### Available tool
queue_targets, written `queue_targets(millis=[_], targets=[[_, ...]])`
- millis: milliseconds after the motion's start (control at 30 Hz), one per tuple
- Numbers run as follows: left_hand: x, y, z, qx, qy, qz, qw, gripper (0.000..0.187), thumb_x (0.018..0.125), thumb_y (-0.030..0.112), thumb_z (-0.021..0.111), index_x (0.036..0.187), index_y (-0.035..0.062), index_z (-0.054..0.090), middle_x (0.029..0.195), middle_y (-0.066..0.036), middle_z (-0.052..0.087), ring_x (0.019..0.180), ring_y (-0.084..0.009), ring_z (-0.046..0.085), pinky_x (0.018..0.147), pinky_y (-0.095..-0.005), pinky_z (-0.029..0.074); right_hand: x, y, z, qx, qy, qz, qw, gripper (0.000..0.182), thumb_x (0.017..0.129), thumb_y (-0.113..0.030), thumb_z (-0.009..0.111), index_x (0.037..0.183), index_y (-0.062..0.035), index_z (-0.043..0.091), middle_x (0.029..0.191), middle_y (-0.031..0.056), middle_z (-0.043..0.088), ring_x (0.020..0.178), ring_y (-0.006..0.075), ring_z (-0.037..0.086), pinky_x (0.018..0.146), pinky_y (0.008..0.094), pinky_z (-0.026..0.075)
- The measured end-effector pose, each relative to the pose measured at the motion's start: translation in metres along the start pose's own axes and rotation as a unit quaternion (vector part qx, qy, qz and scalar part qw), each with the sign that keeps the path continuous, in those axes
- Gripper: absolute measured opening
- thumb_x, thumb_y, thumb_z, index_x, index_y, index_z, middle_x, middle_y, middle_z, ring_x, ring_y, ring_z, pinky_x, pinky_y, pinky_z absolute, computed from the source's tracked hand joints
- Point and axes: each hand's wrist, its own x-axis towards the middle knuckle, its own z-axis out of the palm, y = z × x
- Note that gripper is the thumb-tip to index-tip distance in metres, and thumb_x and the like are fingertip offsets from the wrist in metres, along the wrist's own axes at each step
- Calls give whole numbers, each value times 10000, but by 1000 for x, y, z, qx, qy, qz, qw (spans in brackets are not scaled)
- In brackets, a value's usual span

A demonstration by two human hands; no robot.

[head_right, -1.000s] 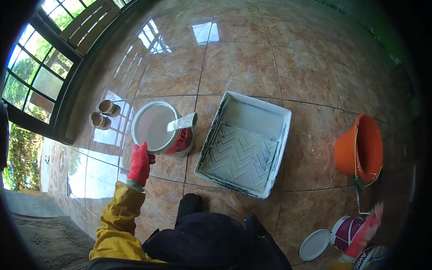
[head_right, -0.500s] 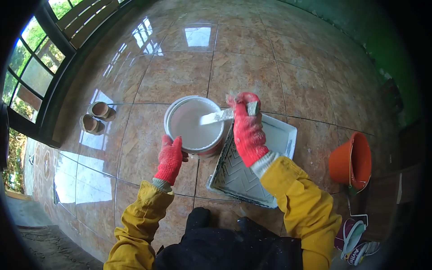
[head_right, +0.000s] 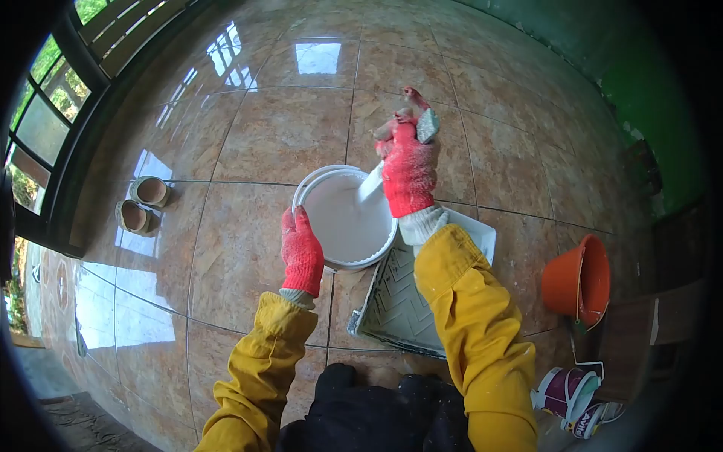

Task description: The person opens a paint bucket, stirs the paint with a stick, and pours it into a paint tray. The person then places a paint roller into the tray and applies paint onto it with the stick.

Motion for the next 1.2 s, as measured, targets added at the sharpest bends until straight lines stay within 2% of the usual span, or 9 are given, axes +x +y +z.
queue_targets(millis=[167, 333, 433, 567, 600, 733, 867, 1100, 1200], targets=[[1, 5, -2, -31, 8, 0, 999, 455, 984, 417, 414, 1273, 81, 516, 1189, -173, 606, 1083, -343, 584, 911, -413, 448, -12, 12, 15, 139, -25, 84, 986, 352, 925, -138, 530, 1271, -111, 471, 586, 9, 505, 442, 97, 411, 492, 277, 419], [11, -9, 8, -31, 43, 25, 998, 452, 979, 424, 429, 1228, 70, 559, 1094, -145, 651, 1021, -295, 612, 872, -394, 456, -17, 12, -8, -181, -188, -29, 965, 295, 923, -122, 513, 1218, -115, 523, 581, -5, 491, 490, 92, 445, 476, 259, 392], [30, -2, 9, -39, -3, 22, 999, 437, 972, 411, 449, 1224, 74, 565, 1160, -160, 626, 1072, -315, 594, 899, -393, 453, 1, -15, -5, -102, -94, 101, 985, 273, 915, -107, 507, 1187, -89, 536, 597, -11, 498, 524, 83, 457, 505, 243, 399], [46, 6, 16, -70, -57, 60, 994, 422, 970, 402, 445, 1180, 69, 599, 1085, -150, 662, 1011, -298, 624, 875, -384, 465, 10, -5, 11, 25, -23, 57, 998, 284, 899, -85, 510, 1183, -92, 524, 596, -6, 497, 484, 92, 415, 459, 249, 344], [47, 8, 15, -59, -54, 65, 995, 418, 970, 397, 449, 1183, 70, 598, 1087, -149, 662, 1010, -292, 626, 874, -380, 466, 7, 6, 3, 38, -30, 63, 997, 190, 888, -196, 590, 1023, -68, 629, 726, -4, 604, 627, 108, 564, 552, 276, 467], [46, 10, 17, -52, -46, 74, 995, 398, 970, 381, 477, 1150, 57, 623, 1038, -99, 679, 954, -213, 629, 840, -335, 467, 3, 11, -23, 22, -81, 88, 993, 321, 889, -70, 486, 1209, -73, 487, 568, 4, 448, 396, 117, 337, 432, 293, 342], [46, 10, 18, -50, -30, 69, 996, 400, 967, 381, 484, 1160, 58, 621, 1044, -101, 681, 959, -214, 630, 844, -335, 466, 24, -4, -32, -57, -72, 77, 993, 311, 878, -72, 499, 1189, -71, 497, 586, -1, 436, 417, 115, 360, 434, 282, 336], [38, 16, 15, -69, -33, 70, 995, 384, 966, 358, 489, 1162, 54, 618, 1047, -111, 682, 958, -223, 637, 846, -337, 471, 9, 18, -22, 105, -64, 66, 990, 313, 875, -86, 528, 1187, -79, 500, 594, -3, 457, 447, 112, 396, 451, 269, 349], [38, 17, 14, -57, -37, 77, 995, 367, 972, 340, 479, 1148, 48, 616, 1046, -126, 680, 959, -232, 641, 844, -341, 476, 9, -6, -22, -27, -96, 132, 986, 305, 875, -85, 520, 1180, -82, 516, 619, -7, 479, 472, 105, 418, 456, 259, 371]])
